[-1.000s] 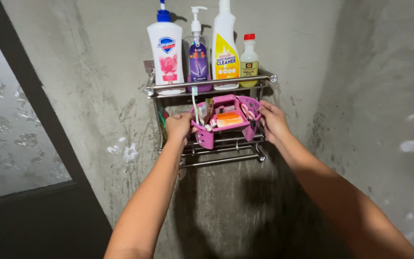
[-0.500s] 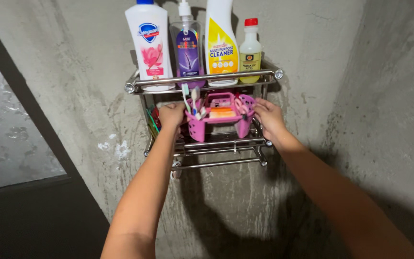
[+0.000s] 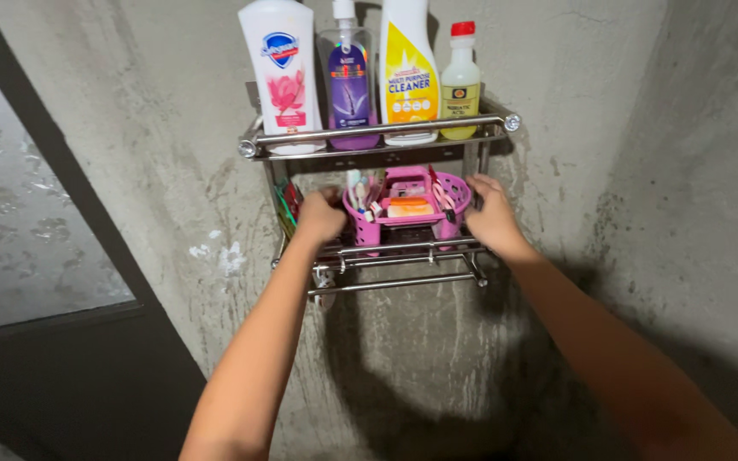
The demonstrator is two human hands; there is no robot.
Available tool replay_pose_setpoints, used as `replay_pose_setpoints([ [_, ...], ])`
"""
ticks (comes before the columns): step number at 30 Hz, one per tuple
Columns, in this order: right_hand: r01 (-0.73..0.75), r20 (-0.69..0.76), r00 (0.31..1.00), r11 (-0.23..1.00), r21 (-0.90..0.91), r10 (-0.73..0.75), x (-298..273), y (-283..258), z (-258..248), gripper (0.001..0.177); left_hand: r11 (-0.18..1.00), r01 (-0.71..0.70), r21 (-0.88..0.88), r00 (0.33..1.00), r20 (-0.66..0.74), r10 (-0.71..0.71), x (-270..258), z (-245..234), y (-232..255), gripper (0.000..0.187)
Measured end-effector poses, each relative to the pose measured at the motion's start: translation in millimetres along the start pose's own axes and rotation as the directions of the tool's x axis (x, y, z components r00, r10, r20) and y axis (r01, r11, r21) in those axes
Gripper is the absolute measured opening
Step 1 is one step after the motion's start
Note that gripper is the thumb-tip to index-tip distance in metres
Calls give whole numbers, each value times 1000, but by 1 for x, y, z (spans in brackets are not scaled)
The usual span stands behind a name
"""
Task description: The person organizes small packets and a pink basket onto a wall-mounted metal rack. They then pour liquid cleaner into the toilet bowl, add water from a bucket, and scrub the bowl with a toilet brush.
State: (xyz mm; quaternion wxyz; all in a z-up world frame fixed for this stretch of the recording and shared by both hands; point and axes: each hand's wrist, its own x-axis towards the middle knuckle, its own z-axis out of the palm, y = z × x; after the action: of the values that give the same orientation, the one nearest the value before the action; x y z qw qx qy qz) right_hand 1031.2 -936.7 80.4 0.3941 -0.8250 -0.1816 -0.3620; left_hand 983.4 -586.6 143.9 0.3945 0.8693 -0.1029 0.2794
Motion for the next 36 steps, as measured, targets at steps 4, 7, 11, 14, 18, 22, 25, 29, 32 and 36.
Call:
replay_pose_setpoints([
  [4,310,218,920,944,110,-327,1,-32,-5,91,913,137,-384,937,348,5,-27,2,33,142],
  [7,350,244,892,922,165,-382,9,-48,3,80,973,-181,140,980,-60,191,-24,20,57,135],
  [11,201,182,957,969,142,-225,34,-57,8,64,981,-12,-191,986,-167,-21,-4,28,63,76],
  [14,80,128,987,991,109,-94,52,-55,15,54,969,150,-195,965,-184,-186,19,34,55,58],
  [18,-49,99,995,988,148,34,80,-49,33,45,952,294,-87,922,-235,-306,53,44,37,62],
  [22,27,-92,996,997,73,-20,94,-34,47,47,940,334,73,906,-300,-299,76,52,22,54],
  [25,-92,-60,994,996,-19,90,105,-23,55,51,959,284,-19,908,-316,-275,78,52,25,54],
  [29,-198,154,968,980,-34,201,102,-14,60,52,911,365,193,930,-45,-364,67,46,39,80],
  [32,-422,348,880,866,269,322,101,-22,48,62,892,289,348,957,-140,-255,61,39,47,85],
  [36,-464,606,776,807,366,172,98,-38,3,72,885,372,281,922,3,-388,63,21,40,100],
])
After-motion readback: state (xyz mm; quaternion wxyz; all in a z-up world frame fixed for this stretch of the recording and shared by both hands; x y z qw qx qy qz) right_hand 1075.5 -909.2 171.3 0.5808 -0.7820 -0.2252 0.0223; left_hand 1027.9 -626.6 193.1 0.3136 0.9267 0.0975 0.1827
